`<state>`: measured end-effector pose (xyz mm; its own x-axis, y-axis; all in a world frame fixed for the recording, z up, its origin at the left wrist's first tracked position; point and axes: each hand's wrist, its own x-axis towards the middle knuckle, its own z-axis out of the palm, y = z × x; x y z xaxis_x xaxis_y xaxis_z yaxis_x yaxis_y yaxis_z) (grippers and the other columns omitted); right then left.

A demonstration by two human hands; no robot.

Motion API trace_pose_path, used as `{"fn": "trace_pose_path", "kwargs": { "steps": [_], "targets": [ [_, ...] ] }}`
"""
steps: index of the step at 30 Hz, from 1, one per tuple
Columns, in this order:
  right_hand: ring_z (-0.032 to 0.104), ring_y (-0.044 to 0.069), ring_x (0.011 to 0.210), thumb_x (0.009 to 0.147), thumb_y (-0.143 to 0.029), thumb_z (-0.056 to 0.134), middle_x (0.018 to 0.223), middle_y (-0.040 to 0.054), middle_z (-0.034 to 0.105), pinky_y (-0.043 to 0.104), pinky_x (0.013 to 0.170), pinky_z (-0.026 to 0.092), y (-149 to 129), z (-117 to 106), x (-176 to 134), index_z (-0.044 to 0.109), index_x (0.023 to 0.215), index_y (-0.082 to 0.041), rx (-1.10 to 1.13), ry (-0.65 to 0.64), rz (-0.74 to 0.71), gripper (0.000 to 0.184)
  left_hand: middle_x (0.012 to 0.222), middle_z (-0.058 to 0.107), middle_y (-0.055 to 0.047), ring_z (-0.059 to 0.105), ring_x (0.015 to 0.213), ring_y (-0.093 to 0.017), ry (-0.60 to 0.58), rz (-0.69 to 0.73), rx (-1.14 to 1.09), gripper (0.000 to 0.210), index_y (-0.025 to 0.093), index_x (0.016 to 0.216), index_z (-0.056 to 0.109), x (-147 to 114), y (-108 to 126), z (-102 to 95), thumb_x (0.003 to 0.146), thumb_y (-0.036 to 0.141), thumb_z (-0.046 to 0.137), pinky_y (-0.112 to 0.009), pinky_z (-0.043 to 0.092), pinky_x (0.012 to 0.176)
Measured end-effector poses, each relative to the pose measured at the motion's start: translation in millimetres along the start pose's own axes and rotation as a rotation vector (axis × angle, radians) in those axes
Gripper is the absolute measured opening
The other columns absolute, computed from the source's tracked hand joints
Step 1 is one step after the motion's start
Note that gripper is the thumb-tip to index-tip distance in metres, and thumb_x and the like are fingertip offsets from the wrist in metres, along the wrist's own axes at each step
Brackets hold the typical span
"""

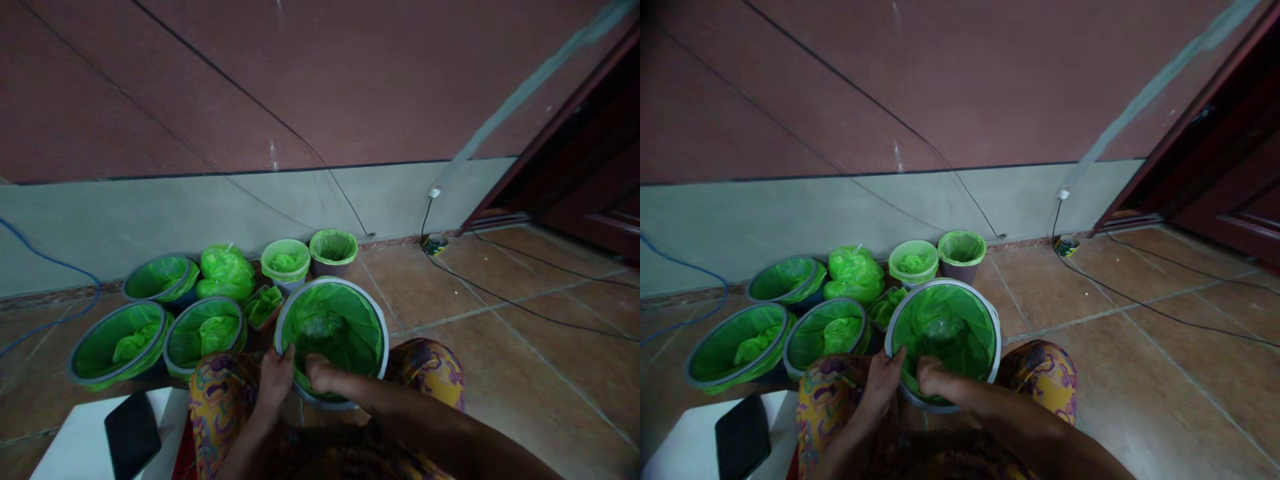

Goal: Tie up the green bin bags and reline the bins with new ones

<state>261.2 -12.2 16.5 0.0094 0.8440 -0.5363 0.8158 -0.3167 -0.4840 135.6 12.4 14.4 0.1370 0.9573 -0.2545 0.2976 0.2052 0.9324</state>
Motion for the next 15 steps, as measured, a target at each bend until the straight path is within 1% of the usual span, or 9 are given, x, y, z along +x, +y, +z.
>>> {"fn": "trace_pose_path", "kwargs": {
  "steps": [2, 5, 7, 9, 10, 11, 12, 14, 15],
  "targets": [
    [0.07, 0.027, 0.086, 0.071, 0.002, 0.061, 0.094, 0.0176, 0.073, 0.027, 0.068, 0.052, 0, -3, -7, 0.067, 0.107, 0.0, -0.037, -0.003, 0.008, 0.036, 0.076, 0.074, -0.009, 0.069, 0.075, -0.024, -0.014, -0.019, -0.039, 0.031, 0.01, 0.087, 0.071, 3, -7, 2.1, 0.074, 0.037, 0.062, -0.029, 0.052, 0.064],
    [0.063, 0.028, 0.111, 0.08, 0.0, 0.047, 0.115, 0.021, 0.068, 0.03, 0.089, 0.049, 8, -11, -19, 0.057, 0.127, -0.002, -0.049, 0.07, -0.022, 0.048, 0.077, 0.074, -0.009, 0.069, 0.073, -0.023, -0.029, -0.058, -0.107, 0.031, 0.011, 0.087, 0.071, 5, -14, 3.9, 0.074, 0.037, 0.062, -0.03, 0.053, 0.065],
    [0.062, 0.029, 0.113, 0.08, -0.002, 0.047, 0.117, 0.0216, 0.067, 0.031, 0.092, 0.048, 15, -12, -27, 0.06, 0.124, -0.003, -0.081, 0.011, -0.012, 0.046, 0.078, 0.074, -0.009, 0.069, 0.071, -0.022, -0.009, -0.084, -0.125, 0.03, 0.011, 0.088, 0.071, 6, -17, 5.6, 0.074, 0.037, 0.063, -0.03, 0.053, 0.065],
    [0.065, 0.03, 0.108, 0.079, -0.005, 0.051, 0.114, 0.0218, 0.068, 0.032, 0.088, 0.05, 22, -11, -33, 0.067, 0.115, -0.004, -0.115, -0.096, -0.004, 0.04, 0.075, 0.073, -0.009, 0.067, 0.066, -0.021, -0.005, -0.097, -0.103, 0.03, 0.011, 0.086, 0.071, 7, -20, 8.8, 0.074, 0.037, 0.064, -0.029, 0.052, 0.061],
    [0.065, 0.03, 0.107, 0.079, -0.007, 0.052, 0.113, 0.0209, 0.069, 0.032, 0.087, 0.051, 25, -12, -35, 0.069, 0.111, -0.006, -0.121, -0.113, -0.019, 0.036, 0.072, 0.072, -0.009, 0.067, 0.063, -0.021, -0.012, -0.099, -0.079, 0.029, 0.011, 0.084, 0.07, 9, -22, 11.0, 0.074, 0.037, 0.064, -0.028, 0.051, 0.059],
    [0.065, 0.028, 0.106, 0.08, -0.01, 0.053, 0.113, 0.0188, 0.069, 0.032, 0.088, 0.05, 28, -16, -36, 0.069, 0.111, -0.009, -0.113, -0.079, -0.055, 0.035, 0.071, 0.072, -0.008, 0.066, 0.062, -0.02, -0.023, -0.101, -0.055, 0.029, 0.011, 0.083, 0.071, 10, -24, 13.6, 0.074, 0.037, 0.064, -0.027, 0.05, 0.057],
    [0.065, 0.026, 0.107, 0.083, -0.013, 0.051, 0.113, 0.0162, 0.07, 0.032, 0.09, 0.049, 31, -23, -37, 0.069, 0.112, -0.012, -0.091, 0.011, -0.108, 0.034, 0.07, 0.072, -0.008, 0.066, 0.062, -0.02, -0.034, -0.105, -0.038, 0.028, 0.011, 0.082, 0.071, 12, -26, 16.5, 0.074, 0.037, 0.063, -0.026, 0.049, 0.056],
    [0.062, 0.022, 0.11, 0.089, -0.019, 0.046, 0.118, 0.0116, 0.068, 0.031, 0.097, 0.045, 41, -46, -38, 0.066, 0.118, -0.016, -0.042, 0.276, -0.209, 0.035, 0.07, 0.072, -0.008, 0.066, 0.064, -0.02, -0.037, -0.119, -0.022, 0.025, 0.011, 0.081, 0.071, 16, -29, 22.9, 0.075, 0.034, 0.063, -0.026, 0.049, 0.056],
    [0.06, 0.02, 0.113, 0.091, -0.021, 0.043, 0.121, 0.0105, 0.066, 0.03, 0.101, 0.043, 49, -62, -38, 0.064, 0.121, -0.017, -0.022, 0.415, -0.229, 0.036, 0.07, 0.072, -0.007, 0.067, 0.065, -0.02, -0.031, -0.131, -0.024, 0.023, 0.011, 0.081, 0.07, 19, -30, 26.4, 0.074, 0.032, 0.064, -0.026, 0.049, 0.057]
  ]
}}
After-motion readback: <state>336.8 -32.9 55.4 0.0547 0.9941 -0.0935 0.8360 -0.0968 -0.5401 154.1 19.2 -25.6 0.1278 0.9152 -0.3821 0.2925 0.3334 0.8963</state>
